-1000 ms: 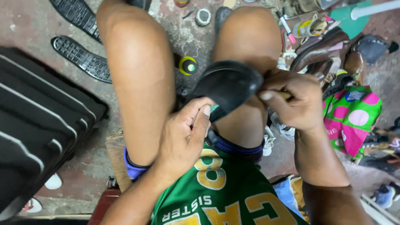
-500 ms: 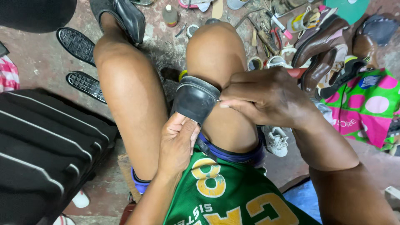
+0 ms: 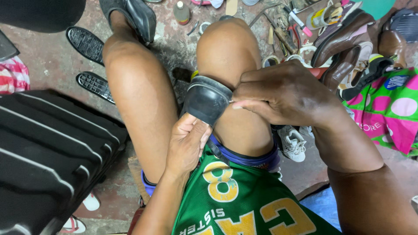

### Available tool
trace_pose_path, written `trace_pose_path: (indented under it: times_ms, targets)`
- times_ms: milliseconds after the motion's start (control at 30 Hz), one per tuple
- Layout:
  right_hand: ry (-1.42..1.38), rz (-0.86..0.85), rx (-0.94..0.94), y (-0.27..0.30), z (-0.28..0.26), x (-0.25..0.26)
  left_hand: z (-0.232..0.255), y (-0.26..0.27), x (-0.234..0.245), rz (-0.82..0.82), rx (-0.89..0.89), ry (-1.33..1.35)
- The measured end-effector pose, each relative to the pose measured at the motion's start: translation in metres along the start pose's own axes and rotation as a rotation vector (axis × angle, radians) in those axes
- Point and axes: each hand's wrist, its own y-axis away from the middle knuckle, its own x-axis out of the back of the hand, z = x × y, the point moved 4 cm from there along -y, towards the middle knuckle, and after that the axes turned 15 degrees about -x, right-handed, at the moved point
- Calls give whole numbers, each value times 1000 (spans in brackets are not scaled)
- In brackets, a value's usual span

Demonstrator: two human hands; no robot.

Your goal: The person sits on the floor and sews a black shoe using a needle and thread. They repeatedly pass the needle through the shoe's sole and upper, pulling the thread tight to secure the stitching.

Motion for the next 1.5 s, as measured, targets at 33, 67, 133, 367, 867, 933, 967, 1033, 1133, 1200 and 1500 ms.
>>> trace_pose_path:
  times_ms: [33,67,133,367,867,933,967,1033,1133,1200,1500]
  targets:
    - [8,5,-3,-1,0,0,-1,-1,1,-3,-12,10]
    - [17,11,-5,-2,-1,0,-2,-2,2,-10,-23,31]
    - [13,11,10,-2,-1,1,-4,-2,3,-31,-34,76]
    - [-4,-11,12,-2,2,-2,-4,-3,7,-95,-2,66]
    - [421,163,13,5,0,-23,7,-7,3,43,-146,-134]
    - [414,178,54,1,7,-21,9,-7,3,27,-164,-163]
    - [409,190,67,0,10,-21,8,-8,4,42,-147,-131]
    - [460,260,51,-3,17,-19,5,-9,5,78,-120,-69]
    - [524,337,55,-6,23,-20,2,-11,6,70,-155,-118]
    - [557,383,19,-5,29,-23,0,-12,6,73,-188,-90]
    - [297,321,-68,19,76,-22,20,7,13,10,-53,-205]
